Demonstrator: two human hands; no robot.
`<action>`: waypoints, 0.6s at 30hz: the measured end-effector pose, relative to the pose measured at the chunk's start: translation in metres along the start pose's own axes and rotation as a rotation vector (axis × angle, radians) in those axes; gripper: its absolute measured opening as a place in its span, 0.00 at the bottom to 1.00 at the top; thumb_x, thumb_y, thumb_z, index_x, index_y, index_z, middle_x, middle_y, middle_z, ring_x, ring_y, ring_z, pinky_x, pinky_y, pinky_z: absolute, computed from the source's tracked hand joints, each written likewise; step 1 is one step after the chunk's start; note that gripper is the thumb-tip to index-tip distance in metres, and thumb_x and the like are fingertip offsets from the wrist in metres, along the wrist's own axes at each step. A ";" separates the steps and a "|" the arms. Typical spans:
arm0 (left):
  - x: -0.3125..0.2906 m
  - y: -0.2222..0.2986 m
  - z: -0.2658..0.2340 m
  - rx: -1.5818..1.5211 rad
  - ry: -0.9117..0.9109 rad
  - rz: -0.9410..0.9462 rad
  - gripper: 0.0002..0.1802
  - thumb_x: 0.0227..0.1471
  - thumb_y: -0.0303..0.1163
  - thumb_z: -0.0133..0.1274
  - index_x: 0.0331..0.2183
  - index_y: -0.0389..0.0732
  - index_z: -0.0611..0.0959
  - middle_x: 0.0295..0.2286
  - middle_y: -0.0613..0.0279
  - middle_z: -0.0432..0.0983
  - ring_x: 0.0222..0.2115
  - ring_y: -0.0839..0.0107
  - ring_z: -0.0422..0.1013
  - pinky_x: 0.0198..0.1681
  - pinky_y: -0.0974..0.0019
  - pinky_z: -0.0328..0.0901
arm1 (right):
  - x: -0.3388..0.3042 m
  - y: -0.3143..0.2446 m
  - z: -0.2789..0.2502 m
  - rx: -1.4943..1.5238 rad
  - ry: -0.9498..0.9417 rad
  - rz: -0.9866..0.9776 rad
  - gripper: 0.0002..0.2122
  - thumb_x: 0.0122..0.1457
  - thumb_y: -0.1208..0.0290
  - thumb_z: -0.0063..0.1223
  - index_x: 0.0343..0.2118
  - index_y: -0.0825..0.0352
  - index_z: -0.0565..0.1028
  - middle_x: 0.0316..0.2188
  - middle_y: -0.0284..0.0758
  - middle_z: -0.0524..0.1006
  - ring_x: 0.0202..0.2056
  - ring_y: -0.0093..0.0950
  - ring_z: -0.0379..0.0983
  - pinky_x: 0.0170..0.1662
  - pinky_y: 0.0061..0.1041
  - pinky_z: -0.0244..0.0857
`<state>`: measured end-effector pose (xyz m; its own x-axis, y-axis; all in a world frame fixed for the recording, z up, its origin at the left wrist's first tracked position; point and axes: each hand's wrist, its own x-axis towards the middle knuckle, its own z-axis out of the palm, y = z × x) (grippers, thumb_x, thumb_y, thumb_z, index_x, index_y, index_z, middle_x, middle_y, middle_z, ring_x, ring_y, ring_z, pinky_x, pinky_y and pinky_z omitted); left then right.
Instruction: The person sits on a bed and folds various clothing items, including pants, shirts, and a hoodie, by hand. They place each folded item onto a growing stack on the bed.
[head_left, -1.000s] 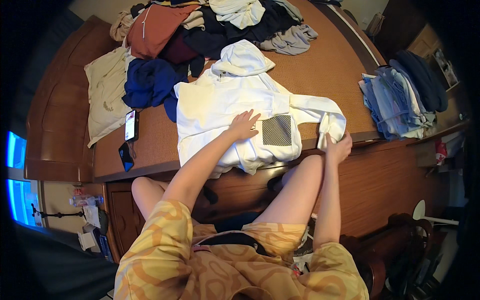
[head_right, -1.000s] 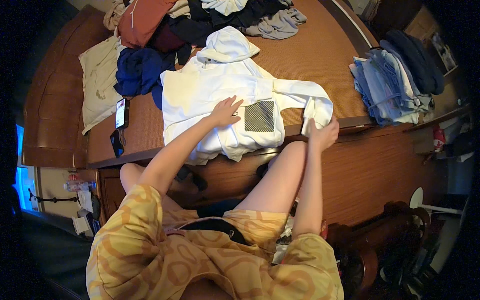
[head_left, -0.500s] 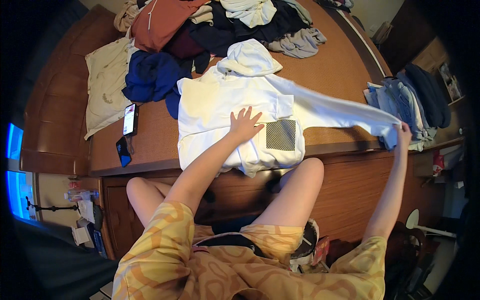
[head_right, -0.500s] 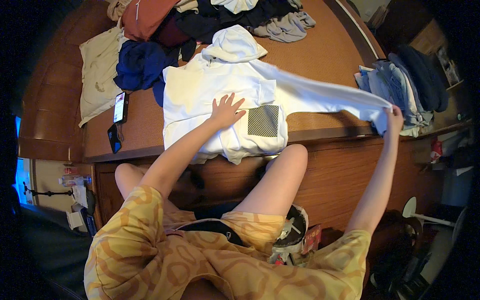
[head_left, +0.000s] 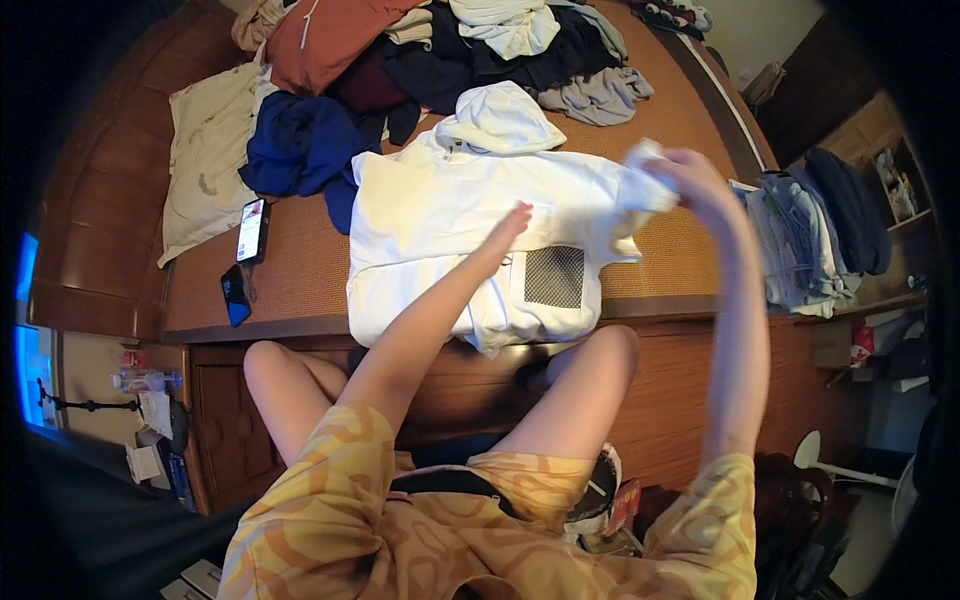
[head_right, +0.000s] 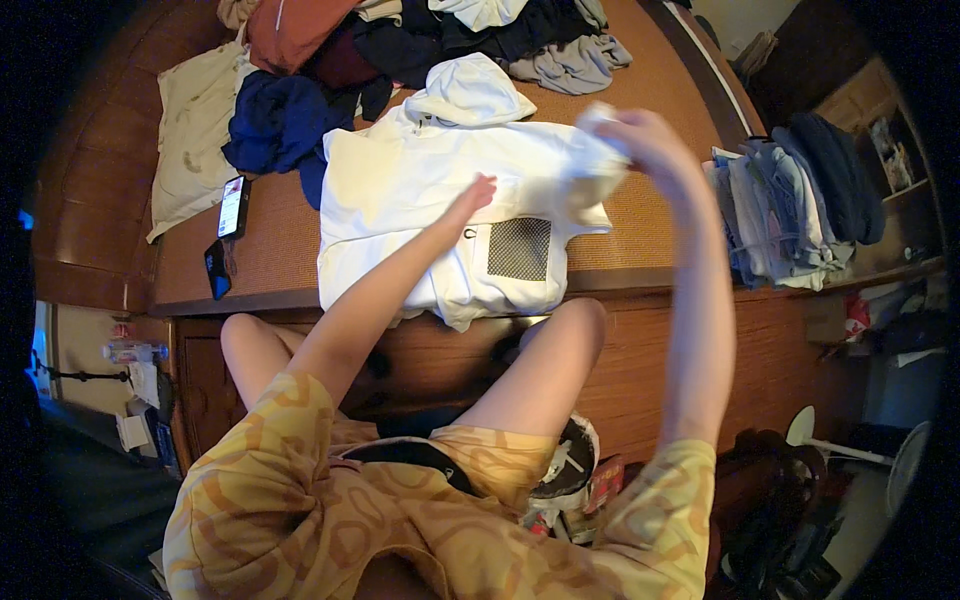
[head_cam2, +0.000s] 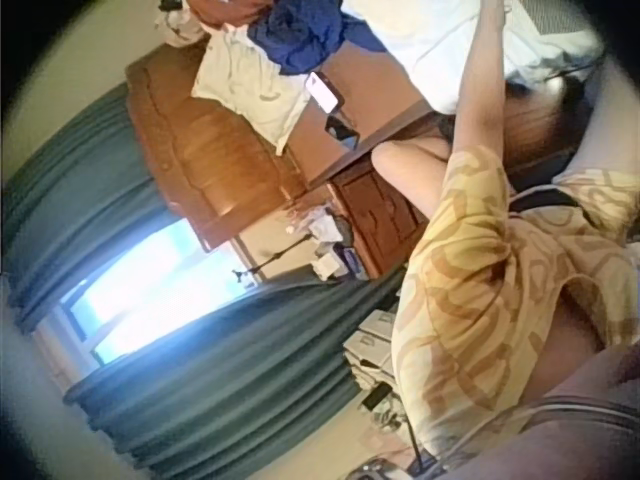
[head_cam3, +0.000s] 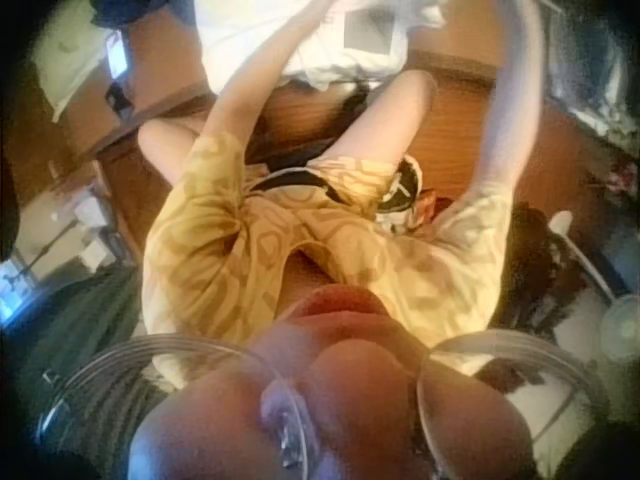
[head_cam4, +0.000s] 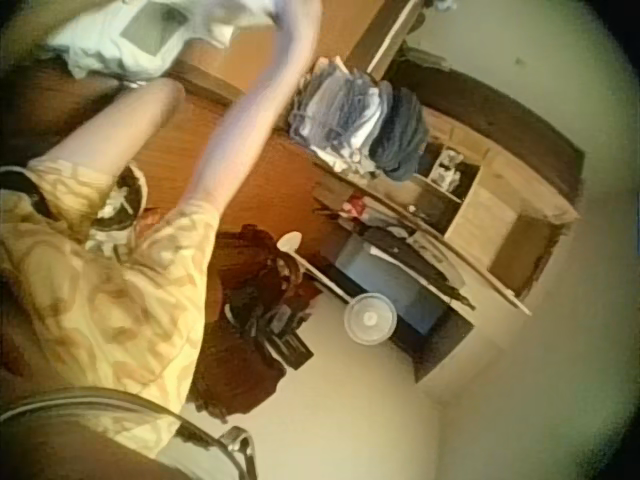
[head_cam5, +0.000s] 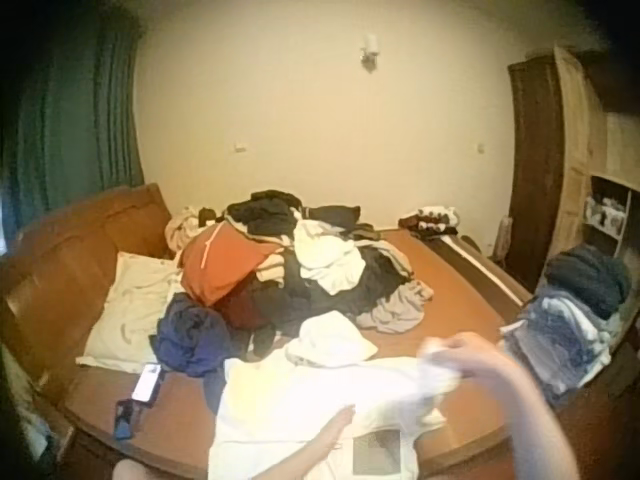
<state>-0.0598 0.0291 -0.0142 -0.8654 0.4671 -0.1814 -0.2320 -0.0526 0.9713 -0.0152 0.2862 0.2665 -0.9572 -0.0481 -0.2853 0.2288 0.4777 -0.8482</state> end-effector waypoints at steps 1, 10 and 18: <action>-0.005 0.026 0.011 -0.339 0.022 -0.103 0.35 0.52 0.63 0.32 0.56 0.54 0.62 0.58 0.58 0.50 0.57 0.62 0.50 0.57 0.52 0.47 | -0.002 -0.014 0.033 0.026 -0.002 -0.053 0.16 0.56 0.60 0.49 0.37 0.70 0.74 0.24 0.30 0.74 0.23 0.19 0.71 0.26 0.17 0.67; -0.098 0.125 -0.124 -0.605 0.369 -0.063 0.28 0.50 0.43 0.51 0.51 0.44 0.68 0.49 0.56 0.66 0.49 0.60 0.64 0.52 0.54 0.58 | 0.047 0.094 0.178 0.008 0.084 -0.476 0.15 0.56 0.63 0.47 0.43 0.66 0.73 0.41 0.41 0.74 0.45 0.35 0.69 0.48 0.29 0.61; -0.098 0.089 -0.185 0.925 0.626 -0.137 0.24 0.32 0.17 0.49 0.36 0.45 0.80 0.40 0.57 0.73 0.40 0.58 0.70 0.41 0.66 0.66 | 0.014 0.184 0.217 -0.618 0.536 -0.340 0.20 0.52 0.65 0.50 0.50 0.57 0.67 0.56 0.37 0.60 0.59 0.38 0.51 0.59 0.47 0.40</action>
<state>-0.0782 -0.1843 0.0618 -0.9888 -0.1203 -0.0881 -0.1489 0.7618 0.6304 0.0521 0.1829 0.0091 -0.9456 0.0700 0.3178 -0.0713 0.9082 -0.4124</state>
